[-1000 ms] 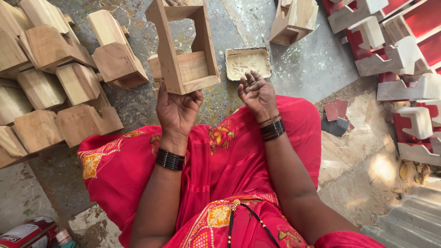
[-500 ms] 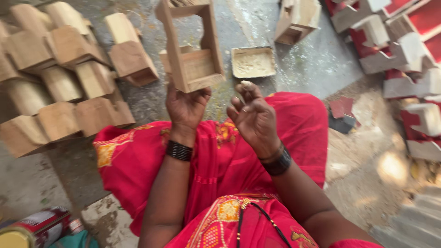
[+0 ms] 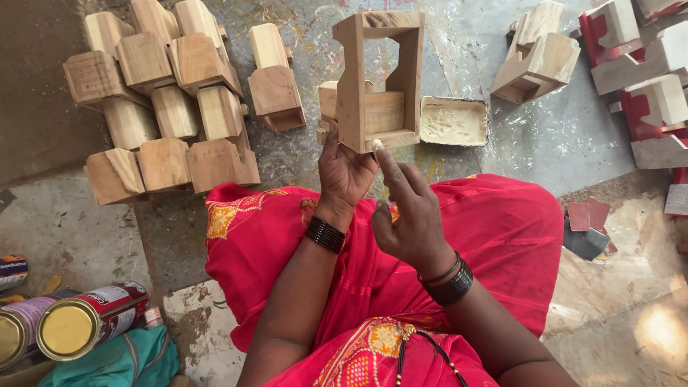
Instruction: The person applies wood filler to small wooden chair components using their fingers. They dip their fingers into a container of filler and rub it onto the surfaces and edges of each piece, then place the treated items aside.
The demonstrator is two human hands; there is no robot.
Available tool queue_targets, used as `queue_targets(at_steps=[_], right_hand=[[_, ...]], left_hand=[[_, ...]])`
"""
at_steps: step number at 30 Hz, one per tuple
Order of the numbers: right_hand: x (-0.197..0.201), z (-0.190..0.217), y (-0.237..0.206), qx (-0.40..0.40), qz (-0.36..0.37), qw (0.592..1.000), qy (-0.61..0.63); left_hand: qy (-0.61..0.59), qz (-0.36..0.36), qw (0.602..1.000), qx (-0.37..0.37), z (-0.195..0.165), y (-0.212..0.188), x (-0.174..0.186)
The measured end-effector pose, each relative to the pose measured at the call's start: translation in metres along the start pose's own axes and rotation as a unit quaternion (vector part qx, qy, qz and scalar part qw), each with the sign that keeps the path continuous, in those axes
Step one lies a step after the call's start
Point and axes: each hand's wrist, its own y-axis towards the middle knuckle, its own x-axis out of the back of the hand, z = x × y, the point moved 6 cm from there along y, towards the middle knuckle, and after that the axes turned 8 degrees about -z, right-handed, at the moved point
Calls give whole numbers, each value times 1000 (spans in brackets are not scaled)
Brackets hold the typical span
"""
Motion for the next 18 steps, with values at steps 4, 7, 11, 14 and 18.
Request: queue_targets(at_steps=[4, 7, 11, 14, 18], right_hand=[[-1, 11, 10, 86, -13, 987, -136], [-4, 10, 14, 102, -13, 980, -172], [-5, 7, 13, 103, -8, 975, -199], [8, 12, 10, 111, -91, 979, -141], [8, 3, 14, 52, -74, 993, -69]], left_hand=[[29, 10, 999, -14, -2, -1, -5], [29, -23, 999, -17, -2, -2, -3], [38, 5, 999, -8, -2, -2, -7], [35, -14, 999, -4, -1, 1, -3], [30, -7, 1000, -3, 0, 2, -1]])
